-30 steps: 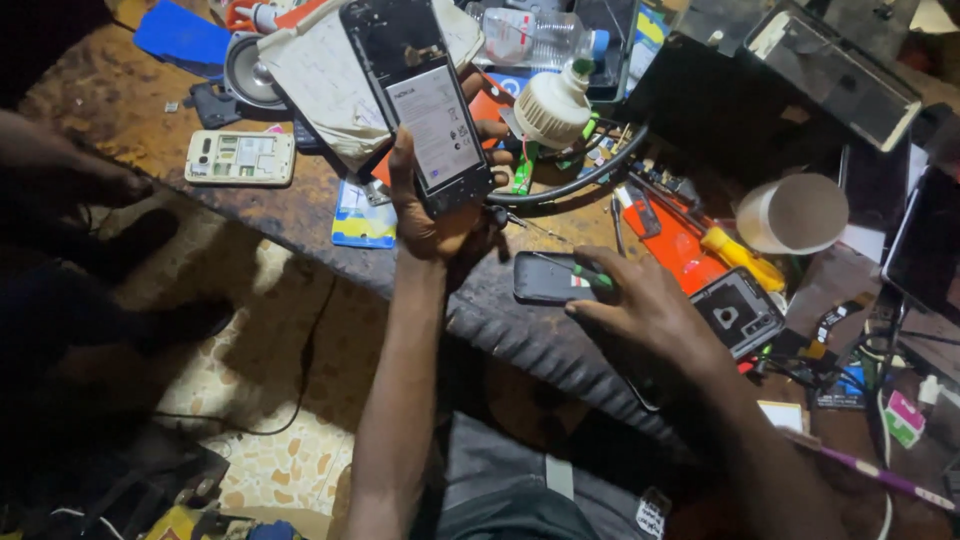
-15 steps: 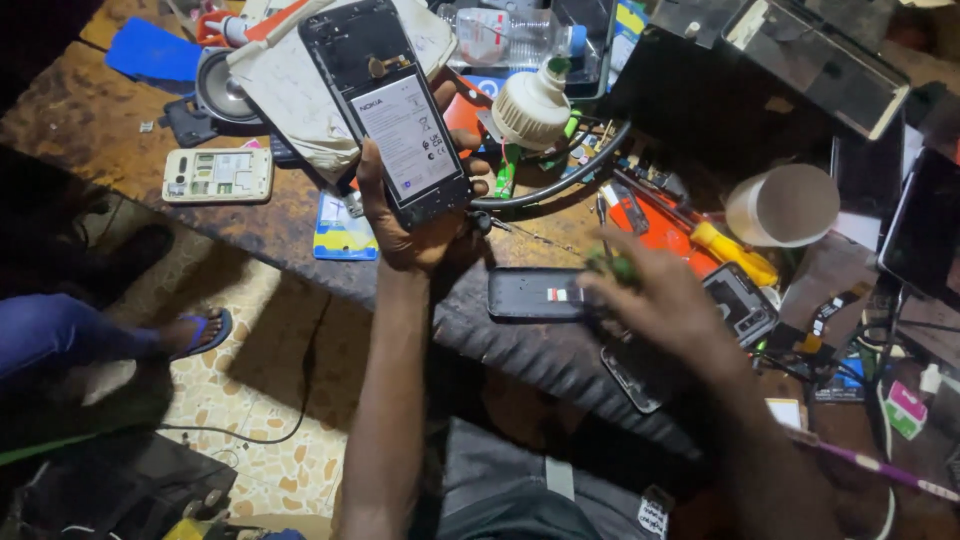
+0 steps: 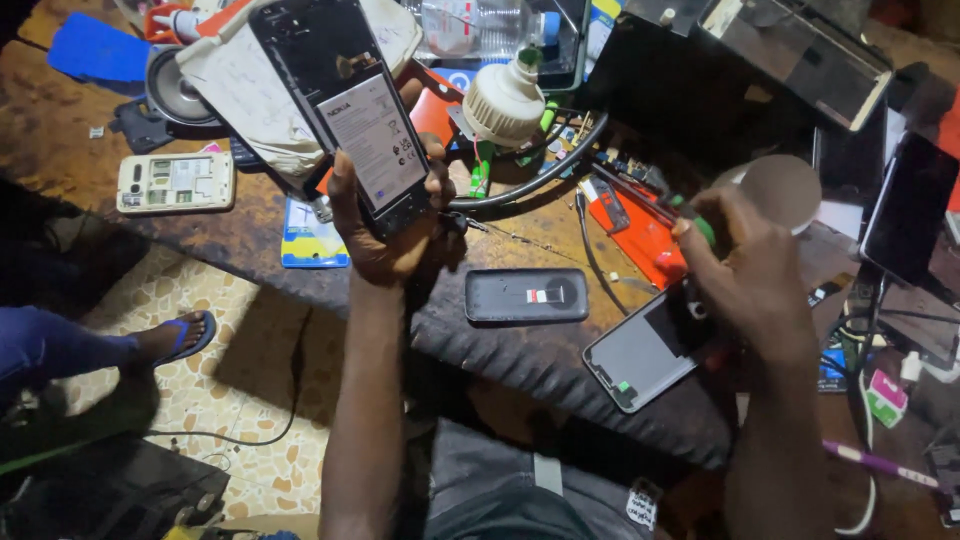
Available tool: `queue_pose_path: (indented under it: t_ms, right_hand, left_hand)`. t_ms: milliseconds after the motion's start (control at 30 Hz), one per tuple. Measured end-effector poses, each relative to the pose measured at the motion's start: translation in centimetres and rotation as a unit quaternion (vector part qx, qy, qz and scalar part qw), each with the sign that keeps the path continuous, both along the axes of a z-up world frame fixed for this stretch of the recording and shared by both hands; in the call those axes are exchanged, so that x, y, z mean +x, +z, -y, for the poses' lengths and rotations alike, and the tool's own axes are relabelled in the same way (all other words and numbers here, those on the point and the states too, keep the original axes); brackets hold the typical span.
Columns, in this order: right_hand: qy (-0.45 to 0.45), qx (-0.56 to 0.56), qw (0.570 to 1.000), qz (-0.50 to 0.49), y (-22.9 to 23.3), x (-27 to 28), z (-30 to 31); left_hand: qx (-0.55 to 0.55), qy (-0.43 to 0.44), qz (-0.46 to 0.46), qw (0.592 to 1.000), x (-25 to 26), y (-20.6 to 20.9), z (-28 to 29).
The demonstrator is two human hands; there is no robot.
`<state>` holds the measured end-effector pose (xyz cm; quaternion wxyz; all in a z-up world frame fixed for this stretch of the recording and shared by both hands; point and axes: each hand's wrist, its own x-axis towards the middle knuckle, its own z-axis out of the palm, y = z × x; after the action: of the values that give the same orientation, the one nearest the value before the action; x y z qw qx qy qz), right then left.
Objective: Disassembling a smartphone using a screwdriver and testing the touchscreen functionality at a repair station.
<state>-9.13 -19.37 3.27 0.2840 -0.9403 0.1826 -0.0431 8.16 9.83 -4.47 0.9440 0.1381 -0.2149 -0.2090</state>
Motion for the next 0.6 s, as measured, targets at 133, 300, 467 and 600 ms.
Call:
queue_pose_path:
  t_ms: [133, 300, 467, 600]
  right_hand:
    - [0.030, -0.014, 0.998, 0.049, -0.3, -0.2, 0.9]
    - [0.081, -0.005, 0.996, 0.027, -0.8, 0.0, 0.8]
    - [0.082, -0.003, 0.997, 0.010, -0.8, 0.2, -0.2]
    - [0.063, 0.006, 0.998, -0.010, -1.1, 0.2, -0.6]
  left_hand:
    - [-0.006, -0.012, -0.002, 1.000, 0.1, 0.0, 0.0]
    - [0.013, -0.010, 0.006, 1.000, 0.0, -0.1, -0.2]
    - [0.034, 0.004, 0.021, 0.999, 0.0, -0.1, 0.1]
    - [0.029, -0.008, 0.013, 0.999, -0.1, -0.1, 0.3]
